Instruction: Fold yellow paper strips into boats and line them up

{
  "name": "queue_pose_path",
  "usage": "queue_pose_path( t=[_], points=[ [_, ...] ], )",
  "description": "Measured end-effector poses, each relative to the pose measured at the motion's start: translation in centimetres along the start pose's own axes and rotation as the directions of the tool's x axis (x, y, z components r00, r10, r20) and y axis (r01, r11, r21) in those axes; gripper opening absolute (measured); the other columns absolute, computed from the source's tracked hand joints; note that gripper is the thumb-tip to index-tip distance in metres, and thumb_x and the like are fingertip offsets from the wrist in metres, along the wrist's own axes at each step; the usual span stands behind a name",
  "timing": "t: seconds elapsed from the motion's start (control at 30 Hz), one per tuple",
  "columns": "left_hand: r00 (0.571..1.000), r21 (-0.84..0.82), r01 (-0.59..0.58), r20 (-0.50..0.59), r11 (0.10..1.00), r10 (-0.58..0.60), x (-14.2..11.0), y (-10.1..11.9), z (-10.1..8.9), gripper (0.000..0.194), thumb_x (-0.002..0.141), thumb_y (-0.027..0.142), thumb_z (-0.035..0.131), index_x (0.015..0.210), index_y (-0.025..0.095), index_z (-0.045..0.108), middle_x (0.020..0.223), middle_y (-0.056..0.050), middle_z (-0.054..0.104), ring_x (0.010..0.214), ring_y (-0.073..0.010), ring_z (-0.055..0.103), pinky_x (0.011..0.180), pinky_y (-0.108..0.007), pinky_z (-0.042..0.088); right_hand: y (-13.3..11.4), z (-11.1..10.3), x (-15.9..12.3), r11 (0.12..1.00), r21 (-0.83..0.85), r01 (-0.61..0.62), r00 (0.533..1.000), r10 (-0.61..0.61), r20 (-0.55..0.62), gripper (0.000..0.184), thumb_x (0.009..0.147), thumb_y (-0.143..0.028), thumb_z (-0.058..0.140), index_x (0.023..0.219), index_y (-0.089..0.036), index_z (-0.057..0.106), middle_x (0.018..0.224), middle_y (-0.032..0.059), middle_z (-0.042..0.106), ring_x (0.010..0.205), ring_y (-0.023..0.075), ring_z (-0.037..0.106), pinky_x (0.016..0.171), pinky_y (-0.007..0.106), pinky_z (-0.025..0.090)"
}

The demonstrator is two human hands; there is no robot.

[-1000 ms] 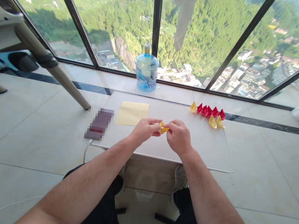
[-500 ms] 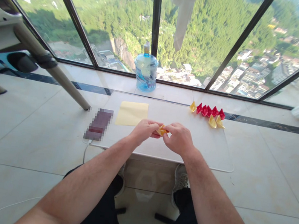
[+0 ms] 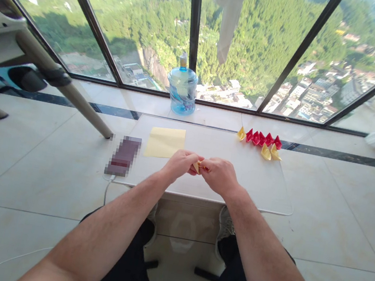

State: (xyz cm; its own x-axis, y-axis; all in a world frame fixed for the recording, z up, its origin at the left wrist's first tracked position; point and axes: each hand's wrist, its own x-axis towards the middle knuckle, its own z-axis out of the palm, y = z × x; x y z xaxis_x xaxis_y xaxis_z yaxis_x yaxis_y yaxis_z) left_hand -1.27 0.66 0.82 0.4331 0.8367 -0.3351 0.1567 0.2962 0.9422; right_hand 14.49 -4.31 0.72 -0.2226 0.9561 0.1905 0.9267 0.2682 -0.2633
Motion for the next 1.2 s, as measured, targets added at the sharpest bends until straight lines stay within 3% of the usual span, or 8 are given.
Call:
queue_pose_path(
  t=[0.1, 0.2, 0.33, 0.4, 0.47, 0.73, 0.9, 1.2],
  points=[
    [1.0, -0.033, -0.003, -0.005, 0.999, 0.003, -0.2, 0.2, 0.0, 0.031, 0.068, 0.028, 0.057, 0.084, 0.012, 0.077, 0.068, -0.007, 0.071, 0.065, -0.0174, 0.066, 0.065, -0.029, 0.055, -0.2, 0.4, 0.1, 0.993, 0.114, -0.038, 0.997, 0.045, -0.063, 0.027, 0.089, -0.029, 0.055, 0.071, -0.022, 0.072, 0.073, 0.0024, 0.068, 0.064, 0.0131, 0.055, 0.059, 0.028, 0.029],
    [0.998, -0.117, -0.059, -0.018, 0.991, 0.057, -0.1, 0.2, -0.1, 0.03, 0.074, 0.035, 0.061, 0.086, 0.012, 0.077, 0.069, -0.007, 0.071, 0.064, -0.0162, 0.065, 0.06, -0.026, 0.051, -0.2, 0.7, 0.3, 0.911, 0.396, -0.117, 0.974, 0.183, -0.134, 0.024, 0.085, -0.028, 0.06, 0.066, -0.02, 0.072, 0.065, 0.0004, 0.066, 0.06, 0.0122, 0.054, 0.059, 0.026, 0.034],
    [0.98, -0.233, -0.198, -0.016, 0.952, 0.2, 0.3, -0.4, 0.2, 0.036, 0.071, 0.038, 0.076, 0.097, 0.014, 0.078, 0.094, -0.01, 0.076, 0.083, -0.0179, 0.068, 0.073, -0.028, 0.052, 0.0, 1.2, 0.6, 0.579, 0.787, -0.214, 0.901, 0.428, -0.069, 0.025, 0.077, -0.04, 0.069, 0.069, -0.017, 0.074, 0.06, -0.001, 0.066, 0.055, 0.0125, 0.053, 0.055, 0.025, 0.039],
    [0.968, -0.303, -0.246, -0.027, 0.921, 0.25, 0.4, -0.8, 0.5, 0.042, 0.067, 0.036, 0.083, 0.102, 0.014, 0.078, 0.102, -0.011, 0.076, 0.092, -0.0209, 0.069, 0.087, -0.034, 0.052, 0.1, 1.4, 0.8, 0.442, 0.867, -0.231, 0.872, 0.489, -0.018, 0.028, 0.072, -0.044, 0.074, 0.071, -0.016, 0.076, 0.061, 0.0002, 0.068, 0.055, 0.0135, 0.055, 0.054, 0.025, 0.041],
    [0.961, -0.338, -0.271, -0.044, 0.901, 0.272, 0.5, -1.0, 0.9, 0.045, 0.067, 0.036, 0.084, 0.104, 0.013, 0.077, 0.103, -0.012, 0.076, 0.095, -0.0226, 0.069, 0.093, -0.037, 0.05, 0.0, 1.6, 0.8, 0.368, 0.903, -0.222, 0.857, 0.516, 0.0, 0.029, 0.069, -0.044, 0.076, 0.074, -0.016, 0.076, 0.064, 0.0016, 0.07, 0.057, 0.0143, 0.058, 0.054, 0.025, 0.043],
    [0.956, -0.312, -0.292, -0.059, 0.904, 0.288, 0.2, -0.9, 1.7, 0.043, 0.071, 0.04, 0.081, 0.102, 0.012, 0.076, 0.084, -0.008, 0.076, 0.079, -0.0206, 0.069, 0.08, -0.034, 0.055, -0.9, 2.1, 1.0, 0.333, 0.923, -0.194, 0.829, 0.559, -0.028, 0.025, 0.07, -0.04, 0.074, 0.077, -0.016, 0.076, 0.062, 0.0013, 0.07, 0.055, 0.0145, 0.058, 0.052, 0.025, 0.045],
    [0.965, -0.341, -0.261, -0.094, 0.903, 0.243, 0.3, -1.0, 2.1, 0.043, 0.065, 0.039, 0.085, 0.096, 0.011, 0.075, 0.086, -0.008, 0.076, 0.077, -0.019, 0.068, 0.077, -0.034, 0.055, -1.4, 2.3, 1.0, 0.293, 0.939, -0.178, 0.784, 0.619, -0.044, 0.022, 0.067, -0.036, 0.073, 0.078, -0.017, 0.074, 0.067, 0.0027, 0.072, 0.06, 0.0174, 0.063, 0.055, 0.027, 0.05],
    [0.966, -0.322, -0.258, -0.089, 0.911, 0.242, 0.1, -0.7, 2.2, 0.038, 0.067, 0.041, 0.083, 0.089, 0.011, 0.074, 0.074, -0.006, 0.072, 0.066, -0.0157, 0.065, 0.069, -0.03, 0.053, -1.7, 2.4, 1.1, 0.248, 0.954, -0.166, 0.773, 0.634, -0.031, 0.027, 0.071, -0.044, 0.071, 0.071, -0.017, 0.073, 0.059, 0.0003, 0.066, 0.052, 0.0135, 0.055, 0.05, 0.025, 0.045]
  ],
)
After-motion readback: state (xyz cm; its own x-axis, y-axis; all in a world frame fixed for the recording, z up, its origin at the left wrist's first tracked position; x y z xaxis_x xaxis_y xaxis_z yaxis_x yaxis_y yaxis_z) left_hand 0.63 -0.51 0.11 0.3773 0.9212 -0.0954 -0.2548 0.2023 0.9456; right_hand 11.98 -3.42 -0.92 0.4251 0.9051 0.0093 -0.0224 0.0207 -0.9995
